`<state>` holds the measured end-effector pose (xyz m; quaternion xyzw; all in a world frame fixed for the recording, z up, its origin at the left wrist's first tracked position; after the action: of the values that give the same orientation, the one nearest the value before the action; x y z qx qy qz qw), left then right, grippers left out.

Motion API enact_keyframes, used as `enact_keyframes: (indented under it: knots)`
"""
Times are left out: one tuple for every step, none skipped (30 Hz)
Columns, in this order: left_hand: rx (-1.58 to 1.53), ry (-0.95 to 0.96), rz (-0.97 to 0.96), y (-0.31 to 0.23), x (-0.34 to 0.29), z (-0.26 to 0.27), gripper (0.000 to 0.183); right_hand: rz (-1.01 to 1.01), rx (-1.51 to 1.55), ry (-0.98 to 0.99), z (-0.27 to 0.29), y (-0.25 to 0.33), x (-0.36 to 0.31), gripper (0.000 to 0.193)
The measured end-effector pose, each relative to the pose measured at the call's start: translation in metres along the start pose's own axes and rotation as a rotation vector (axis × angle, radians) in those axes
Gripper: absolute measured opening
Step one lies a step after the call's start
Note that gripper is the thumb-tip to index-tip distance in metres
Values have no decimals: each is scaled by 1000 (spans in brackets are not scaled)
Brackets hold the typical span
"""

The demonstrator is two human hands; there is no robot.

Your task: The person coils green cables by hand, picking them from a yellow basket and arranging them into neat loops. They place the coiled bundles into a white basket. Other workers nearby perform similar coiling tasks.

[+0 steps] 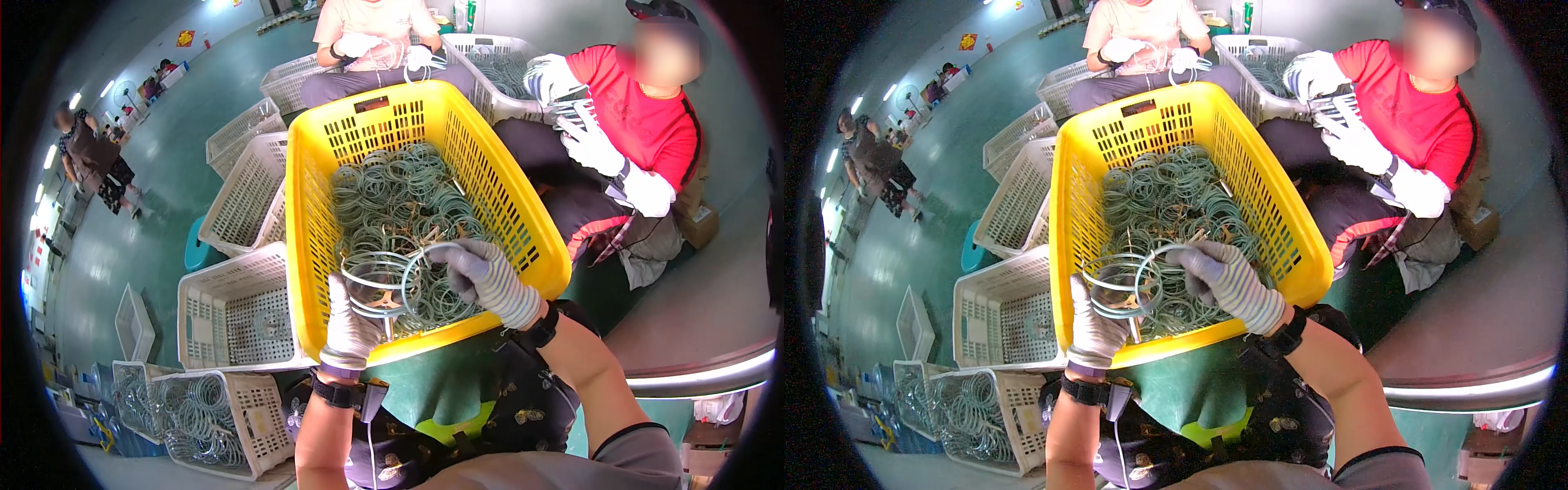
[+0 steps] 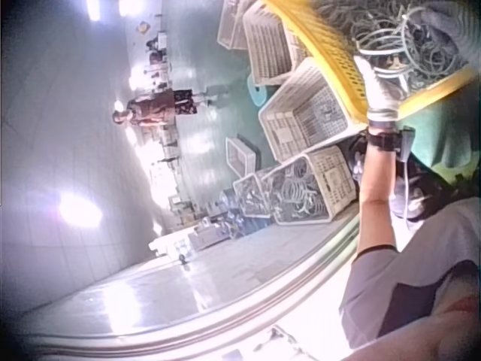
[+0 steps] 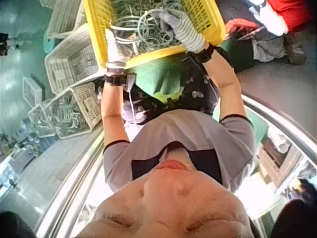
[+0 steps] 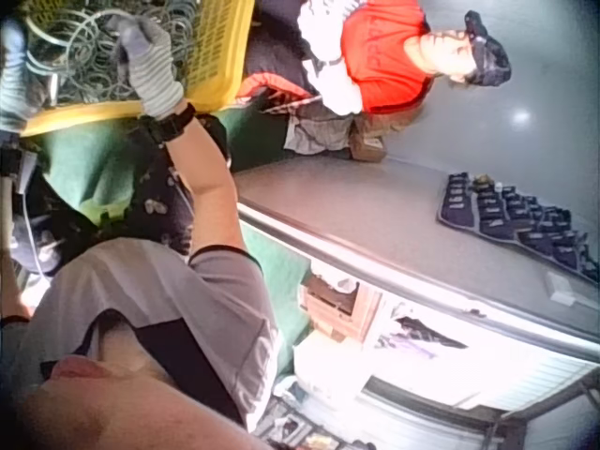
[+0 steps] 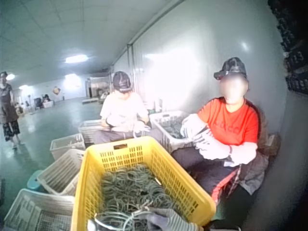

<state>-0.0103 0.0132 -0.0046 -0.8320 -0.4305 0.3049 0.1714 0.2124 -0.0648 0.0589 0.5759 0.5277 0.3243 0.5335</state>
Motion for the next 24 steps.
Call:
enact_keyframes:
  knots:
    - [0, 10, 32, 1, 1, 2, 80, 93, -129, 32, 0, -8, 1, 34]
    - [0, 20, 64, 2, 1, 5, 82, 130, -116, 40, 1, -11, 1, 36]
    - [0, 29, 96, 3, 2, 7, 83, 168, -102, 48, 2, -13, 0, 37]
    - [38, 44, 89, 2, 2, 7, 84, 205, -89, 55, 4, -13, 0, 39]
    - [76, 58, 83, 1, -1, 2, 84, 274, -45, 58, 6, -10, 3, 41]
    - [114, 73, 76, 0, -3, -1, 85, 286, -40, 26, 9, -9, 4, 42]
    - [109, 63, 100, 0, -2, 4, 84, 297, -35, -6, 12, -9, 5, 42]
    - [82, 29, 84, 1, 1, 8, 84, 311, -29, -32, 12, -8, 6, 43]
    - [55, -4, 68, 3, 4, 12, 84, 244, 25, -53, 11, -3, 1, 46]
    - [28, -38, 52, 4, 6, 15, 83, 259, 45, -4, 11, -3, 2, 41]
    - [12, -54, 87, 3, 2, 8, 86, 275, 63, 37, 14, -2, 3, 36]
    - [-1, -59, 109, 3, 4, 8, 89, 291, 81, 77, 16, -2, 5, 32]
    - [-14, -64, 132, 3, 6, 9, 91, 459, -3, 159, 18, -10, 12, 25]
    - [-26, -75, 153, 1, 5, 6, 94, 491, -104, 182, 15, -11, 12, 24]
    - [11, -121, 128, 1, 2, 0, 99, 522, -205, 204, 12, -11, 10, 23]
    - [0, -116, 129, 0, -1, -3, 99, 552, -307, 226, 9, -10, 8, 22]
    - [-11, -106, 132, -1, -3, -7, 100, 566, -401, 228, 4, -10, 2, 23]
    - [-22, -96, 135, 0, -4, -9, 101, 587, -460, 236, 2, -11, 0, 24]
    - [-122, -34, 187, -1, -1, 0, 94, 609, -520, 243, 0, -12, -2, 25]
    - [-103, -49, 175, 0, -1, -1, 94, 630, -578, 250, -4, -14, -2, 26]
    - [-85, -63, 162, 1, -1, -4, 94, 782, -386, 234, -10, -21, 0, 31]
    - [-66, -78, 149, 1, -1, -5, 94, 773, -381, 244, -9, -21, -1, 33]
    - [-85, -36, 167, 1, 0, -2, 94, 763, -378, 258, -9, -20, -1, 35]
    - [-104, 6, 186, 1, 3, 4, 94, 754, -375, 273, -9, -20, -1, 37]
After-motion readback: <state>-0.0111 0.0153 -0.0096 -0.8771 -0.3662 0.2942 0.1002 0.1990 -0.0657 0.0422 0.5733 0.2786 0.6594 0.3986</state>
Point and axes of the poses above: each hand's wrist, its own x-axis towards the middle knuckle, its own z-axis out of the back of the hand, y = z × x, the point moved 1 cm from there along x, towards the middle knuckle, and after that the axes turned 9 degrees about -y, right-handed, at the moved point
